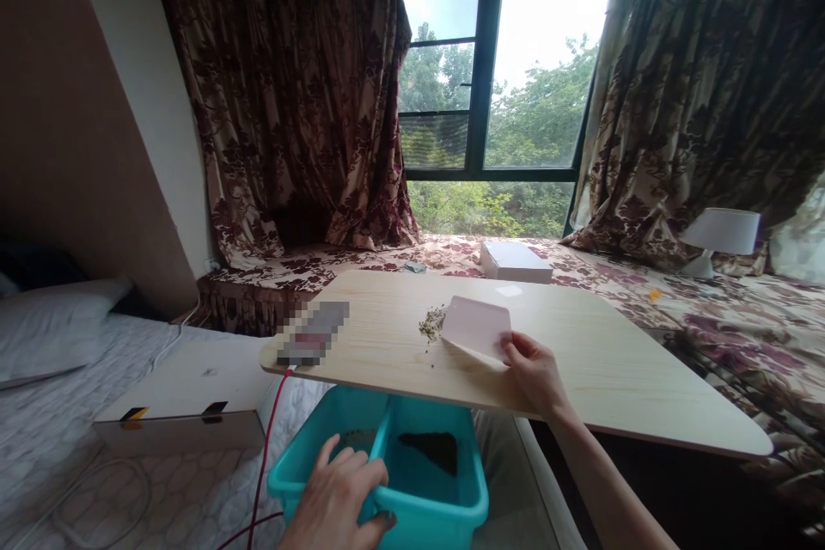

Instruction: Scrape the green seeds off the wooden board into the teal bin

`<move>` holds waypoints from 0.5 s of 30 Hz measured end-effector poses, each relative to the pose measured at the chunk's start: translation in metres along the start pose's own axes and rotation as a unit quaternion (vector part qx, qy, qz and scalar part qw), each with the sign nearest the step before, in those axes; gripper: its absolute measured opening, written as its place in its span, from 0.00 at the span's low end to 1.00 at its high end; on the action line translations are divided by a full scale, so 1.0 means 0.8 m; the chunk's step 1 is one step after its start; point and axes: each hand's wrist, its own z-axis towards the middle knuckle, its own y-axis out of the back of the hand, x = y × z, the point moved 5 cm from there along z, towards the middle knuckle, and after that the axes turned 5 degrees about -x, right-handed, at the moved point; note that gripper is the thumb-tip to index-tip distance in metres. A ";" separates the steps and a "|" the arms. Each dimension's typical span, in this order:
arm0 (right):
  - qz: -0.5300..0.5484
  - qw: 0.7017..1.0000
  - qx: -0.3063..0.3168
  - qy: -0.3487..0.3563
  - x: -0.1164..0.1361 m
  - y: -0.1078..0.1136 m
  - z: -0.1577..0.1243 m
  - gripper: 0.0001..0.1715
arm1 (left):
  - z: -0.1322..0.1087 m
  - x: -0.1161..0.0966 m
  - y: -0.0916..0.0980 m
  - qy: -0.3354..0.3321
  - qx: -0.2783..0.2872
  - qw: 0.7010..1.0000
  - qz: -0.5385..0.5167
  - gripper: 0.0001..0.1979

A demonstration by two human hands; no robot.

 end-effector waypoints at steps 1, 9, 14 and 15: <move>0.002 1.000 -0.004 -0.002 -0.001 0.001 0.001 0.17 | 0.000 0.000 0.000 0.000 0.001 1.000 0.000 0.05; 0.039 0.999 0.011 0.008 0.004 -0.007 0.003 0.21 | -0.002 0.001 -0.001 -0.003 0.004 1.000 0.003 0.05; 0.025 0.999 0.030 0.016 0.008 -0.012 0.002 0.20 | 0.001 0.007 -0.009 -0.008 0.001 1.000 0.005 0.06; 0.023 0.999 0.031 0.016 0.008 -0.012 0.002 0.19 | 0.001 0.008 -0.009 -0.010 0.000 1.000 0.003 0.06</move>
